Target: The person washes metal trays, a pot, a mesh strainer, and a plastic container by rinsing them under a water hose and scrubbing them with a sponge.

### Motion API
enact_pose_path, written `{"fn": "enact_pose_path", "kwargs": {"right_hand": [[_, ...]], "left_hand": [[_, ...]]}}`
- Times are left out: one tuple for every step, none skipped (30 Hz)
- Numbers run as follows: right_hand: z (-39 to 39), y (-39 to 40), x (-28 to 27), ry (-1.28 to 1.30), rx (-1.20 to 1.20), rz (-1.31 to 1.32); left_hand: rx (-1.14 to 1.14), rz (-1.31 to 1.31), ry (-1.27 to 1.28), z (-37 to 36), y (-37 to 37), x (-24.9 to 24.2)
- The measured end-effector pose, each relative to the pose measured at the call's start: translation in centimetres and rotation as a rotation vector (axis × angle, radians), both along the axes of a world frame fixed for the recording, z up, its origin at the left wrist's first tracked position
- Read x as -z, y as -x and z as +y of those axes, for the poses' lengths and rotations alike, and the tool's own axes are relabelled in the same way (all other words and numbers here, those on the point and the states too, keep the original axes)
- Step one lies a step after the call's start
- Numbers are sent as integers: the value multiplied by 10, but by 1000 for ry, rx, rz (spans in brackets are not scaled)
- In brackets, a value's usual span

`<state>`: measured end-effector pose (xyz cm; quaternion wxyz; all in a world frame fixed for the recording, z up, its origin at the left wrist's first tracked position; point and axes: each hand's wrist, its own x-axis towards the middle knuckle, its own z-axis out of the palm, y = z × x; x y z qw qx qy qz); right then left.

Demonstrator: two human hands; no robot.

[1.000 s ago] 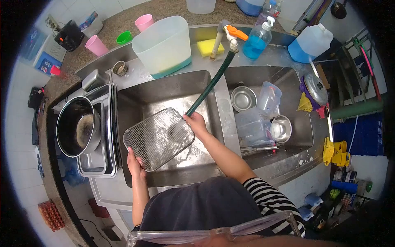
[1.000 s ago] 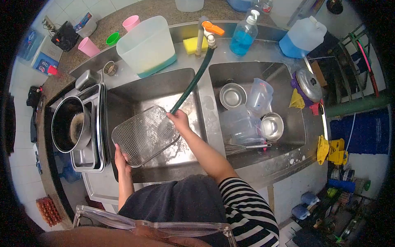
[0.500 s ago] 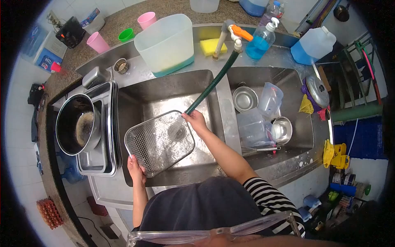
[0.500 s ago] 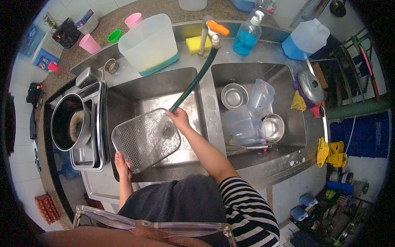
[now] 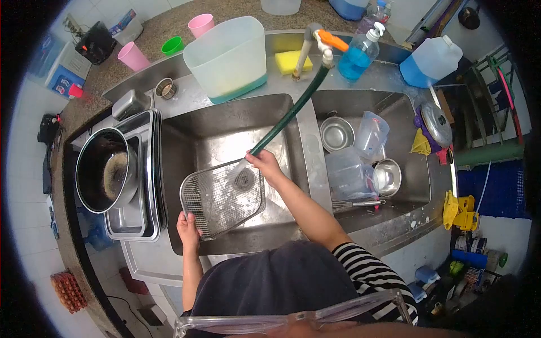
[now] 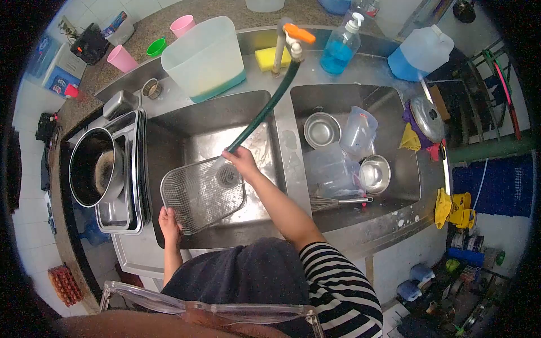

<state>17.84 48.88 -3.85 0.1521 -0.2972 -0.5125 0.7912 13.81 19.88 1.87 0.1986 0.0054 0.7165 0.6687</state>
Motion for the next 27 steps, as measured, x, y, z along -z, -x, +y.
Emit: {"fn": "enact_pose_path", "kwargs": {"right_hand": [[-3,-2,-8,53,-21,48],[-4,-2,-11,101,-43,98],[-5,1,1,60,15,38],[-3,0,6,57,15,40],[0,-1,11,-2,24,-28],[1,-2,6,-60,34,-96],[0,-3,2,-60,10,-42],[-1,-4,-1,-56,12,-44],[-2,-5,-7,-19,-28,-10],[-2,-6,-9,16,-69,23],[-2,-4,-2,22,-28,-39],[-2,-5,-2,20,-27,-38],[-3,-7,-2,47,-70,24],[-3,-8,-2,77,-116,84],[-5,-11,-9,105,-141,133],[-9,-13,-12,113,-143,129],[-11,-14,-16,145,-115,130],[-9,-14,-18,170,-87,133],[-8,-15,-15,165,-86,133],[-7,-16,-10,140,-119,115],[-5,-17,-11,118,-150,98],[-4,-17,-11,118,-148,97],[-4,-18,-10,141,-156,138],[-4,-19,-11,164,-164,180],[-7,-14,-11,118,-106,113],[-7,-14,-8,116,-105,116],[-8,-15,-3,166,-158,161]], "left_hand": [[72,11,16,1,-1,2],[144,25,27,4,0,3],[120,32,21,13,-3,-3],[120,34,19,13,-3,-1],[136,30,18,13,-3,3],[154,27,18,14,-1,5],[139,-1,-12,15,-2,5],[142,-4,-9,15,-2,4],[136,-1,15,15,-2,1],[129,1,38,16,-3,0],[129,-2,37,16,-4,2],[143,3,49,17,-4,4],[156,10,62,19,-2,4],[155,14,63,24,0,4],[157,35,134,33,-2,2],[160,53,208,39,-4,1],[177,119,232,44,-3,6],[175,119,228,50,-4,4],[181,98,264,56,-6,-1],[189,78,301,61,-7,-4],[180,100,312,64,-7,-2],[182,99,313,66,-7,-3],[205,119,350,69,-9,-4],[228,139,386,74,-11,-8],[231,131,389,79,-13,-7],[231,134,387,83,-13,-6],[284,101,377,86,-13,-3]]}}
